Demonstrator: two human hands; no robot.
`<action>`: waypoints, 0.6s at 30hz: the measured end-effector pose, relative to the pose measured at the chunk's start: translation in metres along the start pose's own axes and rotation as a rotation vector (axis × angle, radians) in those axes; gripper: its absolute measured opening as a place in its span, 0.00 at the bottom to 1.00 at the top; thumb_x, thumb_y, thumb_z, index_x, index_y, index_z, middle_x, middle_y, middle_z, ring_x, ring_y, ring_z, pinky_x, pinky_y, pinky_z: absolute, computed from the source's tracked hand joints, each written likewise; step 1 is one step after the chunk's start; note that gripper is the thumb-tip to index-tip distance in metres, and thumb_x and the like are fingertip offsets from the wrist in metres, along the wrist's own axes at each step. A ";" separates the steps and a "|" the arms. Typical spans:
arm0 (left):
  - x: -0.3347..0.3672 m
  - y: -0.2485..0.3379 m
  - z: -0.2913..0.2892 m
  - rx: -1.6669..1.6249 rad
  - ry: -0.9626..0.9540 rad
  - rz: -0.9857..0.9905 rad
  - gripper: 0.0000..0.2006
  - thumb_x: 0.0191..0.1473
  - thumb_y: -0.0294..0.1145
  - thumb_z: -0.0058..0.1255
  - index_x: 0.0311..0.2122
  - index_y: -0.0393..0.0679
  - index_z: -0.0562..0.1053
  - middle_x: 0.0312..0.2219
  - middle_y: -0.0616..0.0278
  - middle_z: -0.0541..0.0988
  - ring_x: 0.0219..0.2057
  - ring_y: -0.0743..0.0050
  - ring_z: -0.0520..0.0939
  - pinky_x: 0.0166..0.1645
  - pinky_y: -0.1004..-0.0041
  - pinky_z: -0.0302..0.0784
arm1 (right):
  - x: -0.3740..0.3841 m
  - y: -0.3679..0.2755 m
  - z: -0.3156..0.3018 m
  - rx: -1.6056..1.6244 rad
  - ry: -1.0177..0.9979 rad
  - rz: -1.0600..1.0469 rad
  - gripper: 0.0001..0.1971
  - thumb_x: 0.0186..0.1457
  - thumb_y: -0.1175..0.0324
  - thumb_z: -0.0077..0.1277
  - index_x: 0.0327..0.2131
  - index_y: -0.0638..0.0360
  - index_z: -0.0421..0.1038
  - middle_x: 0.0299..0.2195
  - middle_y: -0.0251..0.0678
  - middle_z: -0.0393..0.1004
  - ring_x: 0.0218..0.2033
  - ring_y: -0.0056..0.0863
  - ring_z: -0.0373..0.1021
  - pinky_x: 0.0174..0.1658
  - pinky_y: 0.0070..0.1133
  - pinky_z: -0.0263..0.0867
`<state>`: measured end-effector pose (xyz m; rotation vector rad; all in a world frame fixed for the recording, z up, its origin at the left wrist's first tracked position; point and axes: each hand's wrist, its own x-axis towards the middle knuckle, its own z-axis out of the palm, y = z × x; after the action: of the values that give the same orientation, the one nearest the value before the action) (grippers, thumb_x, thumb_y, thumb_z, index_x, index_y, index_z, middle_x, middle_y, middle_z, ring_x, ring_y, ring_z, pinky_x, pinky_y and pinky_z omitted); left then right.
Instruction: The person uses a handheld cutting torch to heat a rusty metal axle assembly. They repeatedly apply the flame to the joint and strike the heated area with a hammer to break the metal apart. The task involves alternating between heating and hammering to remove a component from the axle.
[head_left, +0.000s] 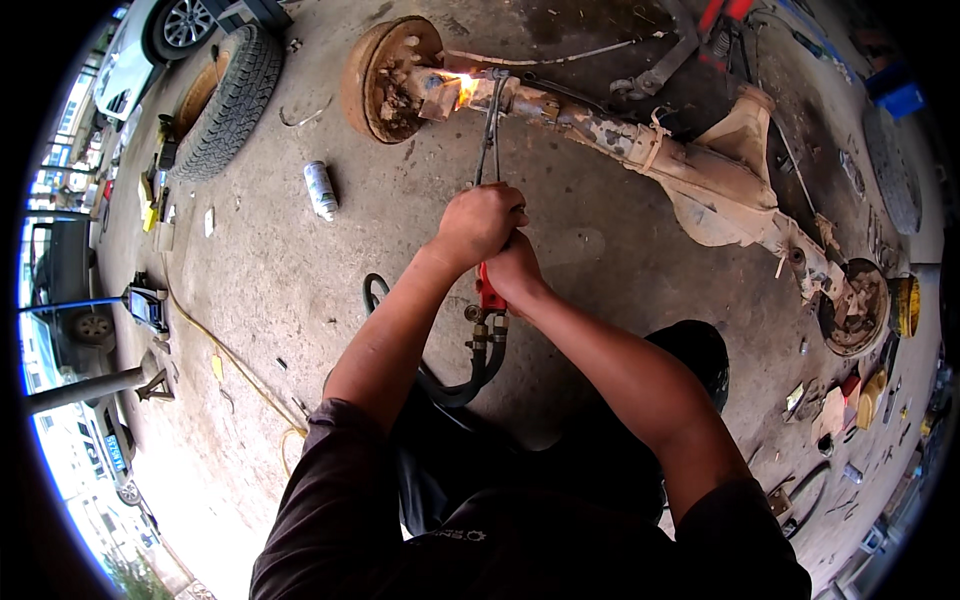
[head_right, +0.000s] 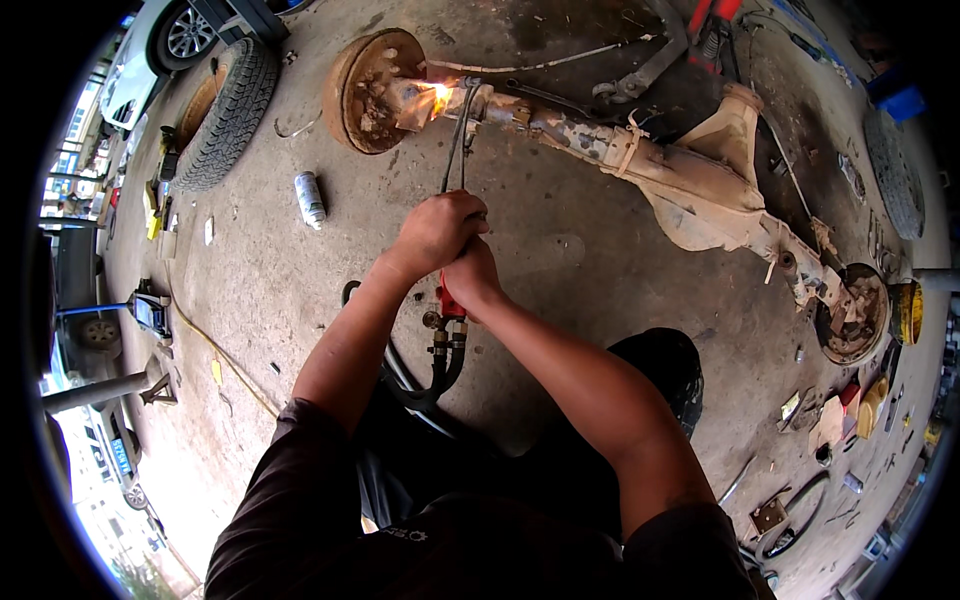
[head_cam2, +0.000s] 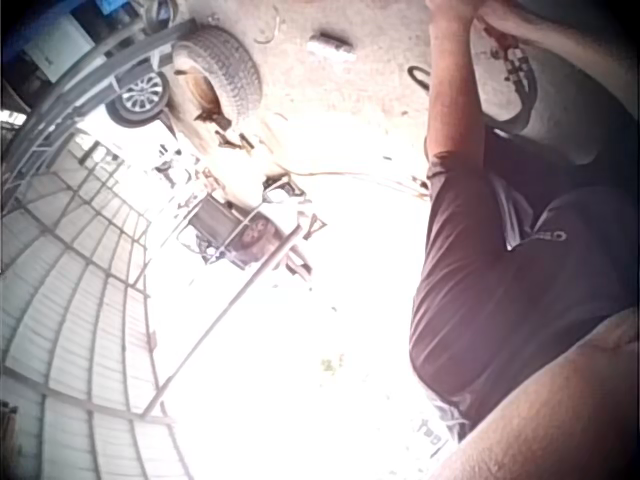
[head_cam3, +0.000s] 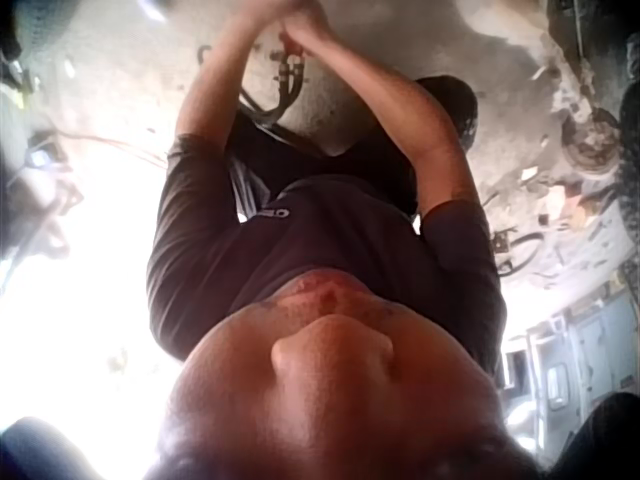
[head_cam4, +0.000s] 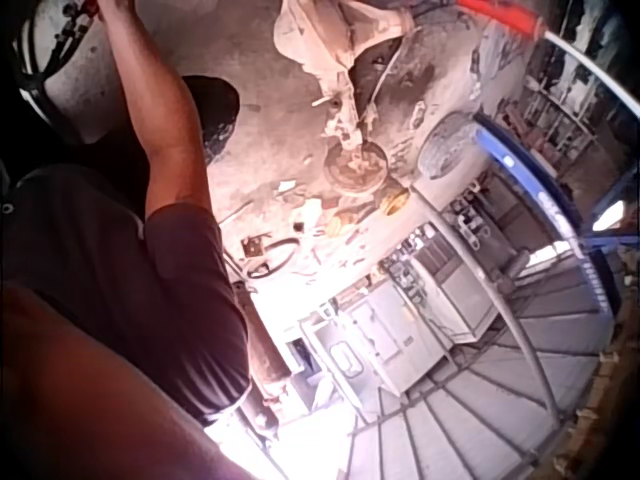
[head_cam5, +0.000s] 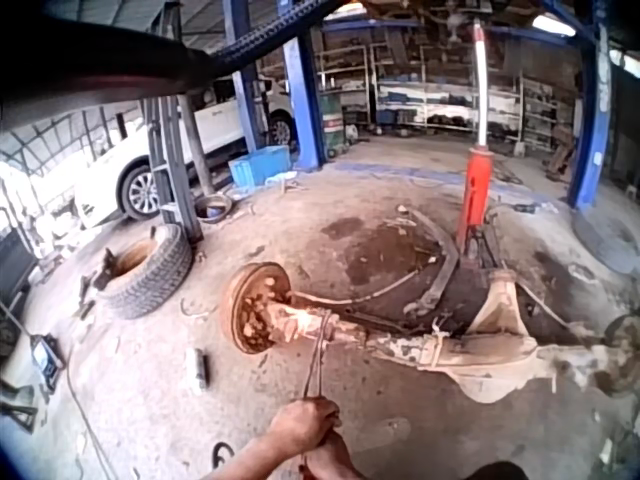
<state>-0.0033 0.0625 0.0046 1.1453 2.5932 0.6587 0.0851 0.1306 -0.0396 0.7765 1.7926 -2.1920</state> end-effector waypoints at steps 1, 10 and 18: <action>0.001 0.001 0.000 -0.003 0.002 0.002 0.10 0.52 0.36 0.57 0.37 0.42 0.79 0.37 0.52 0.81 0.40 0.47 0.82 0.45 0.56 0.77 | 0.004 0.006 -0.001 -0.019 0.012 -0.027 0.14 0.60 0.66 0.46 0.41 0.70 0.71 0.33 0.49 0.78 0.35 0.38 0.78 0.35 0.33 0.70; 0.001 -0.002 0.002 0.011 0.000 -0.005 0.10 0.52 0.37 0.58 0.37 0.43 0.79 0.37 0.53 0.81 0.39 0.47 0.82 0.44 0.56 0.77 | 0.008 0.009 0.000 -0.023 0.033 0.005 0.14 0.60 0.66 0.47 0.41 0.70 0.71 0.33 0.49 0.79 0.36 0.38 0.78 0.34 0.32 0.69; 0.002 -0.002 0.002 0.070 -0.038 -0.009 0.10 0.53 0.37 0.58 0.38 0.44 0.79 0.38 0.53 0.81 0.40 0.47 0.82 0.46 0.56 0.77 | 0.006 0.006 0.002 0.020 0.030 0.045 0.14 0.61 0.66 0.48 0.41 0.69 0.70 0.30 0.44 0.77 0.31 0.30 0.77 0.31 0.31 0.69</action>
<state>-0.0048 0.0633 0.0024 1.1546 2.6068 0.5429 0.0827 0.1286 -0.0473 0.8498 1.7518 -2.1844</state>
